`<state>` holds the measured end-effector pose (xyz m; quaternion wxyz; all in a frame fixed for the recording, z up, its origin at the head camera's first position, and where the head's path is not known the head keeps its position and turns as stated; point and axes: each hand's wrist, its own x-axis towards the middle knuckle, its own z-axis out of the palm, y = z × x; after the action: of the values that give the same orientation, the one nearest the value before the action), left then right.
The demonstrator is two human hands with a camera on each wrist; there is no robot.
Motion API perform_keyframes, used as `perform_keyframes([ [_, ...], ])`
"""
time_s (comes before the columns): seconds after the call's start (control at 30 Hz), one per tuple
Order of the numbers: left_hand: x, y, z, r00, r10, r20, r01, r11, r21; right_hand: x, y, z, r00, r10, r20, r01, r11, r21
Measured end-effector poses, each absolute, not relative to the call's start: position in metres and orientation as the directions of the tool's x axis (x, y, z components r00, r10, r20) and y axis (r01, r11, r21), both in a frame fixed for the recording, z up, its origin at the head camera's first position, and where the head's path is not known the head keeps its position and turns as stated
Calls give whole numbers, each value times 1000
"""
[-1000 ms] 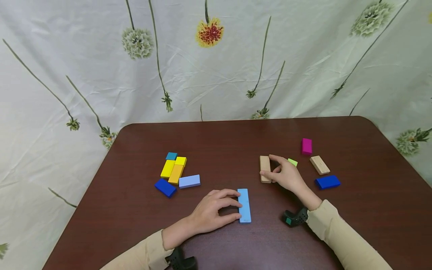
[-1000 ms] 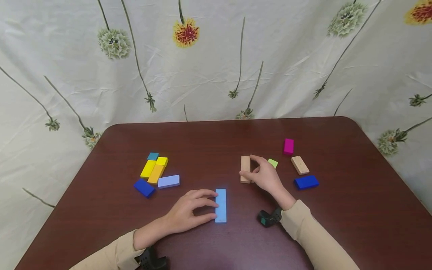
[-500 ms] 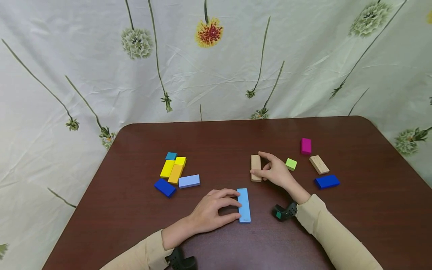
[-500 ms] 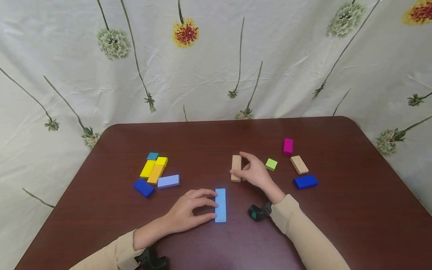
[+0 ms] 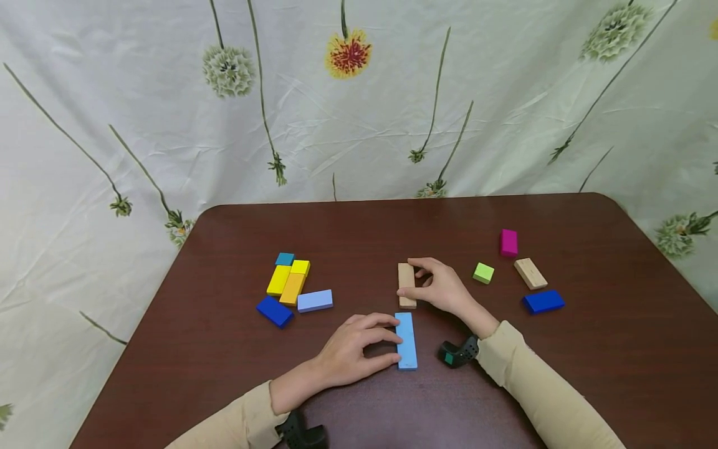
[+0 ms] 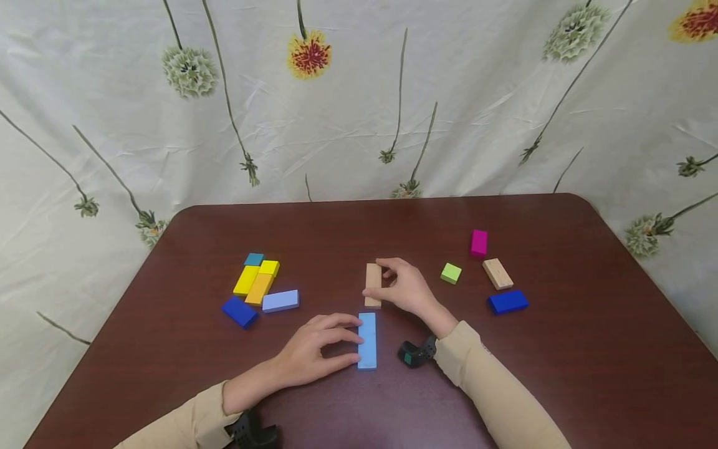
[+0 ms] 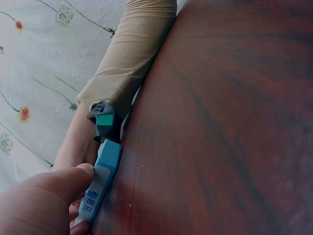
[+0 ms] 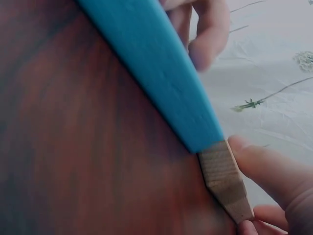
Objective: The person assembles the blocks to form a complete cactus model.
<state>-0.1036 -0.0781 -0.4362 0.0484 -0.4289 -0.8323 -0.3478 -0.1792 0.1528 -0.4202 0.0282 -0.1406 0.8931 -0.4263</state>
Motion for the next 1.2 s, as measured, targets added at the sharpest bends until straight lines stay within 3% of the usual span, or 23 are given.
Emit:
perform_keyframes([
  [1.2, -91, -71, -432, -600, 697, 394, 783, 411, 466, -165, 157, -427, -863, -450, 229, -474, 563, -677],
])
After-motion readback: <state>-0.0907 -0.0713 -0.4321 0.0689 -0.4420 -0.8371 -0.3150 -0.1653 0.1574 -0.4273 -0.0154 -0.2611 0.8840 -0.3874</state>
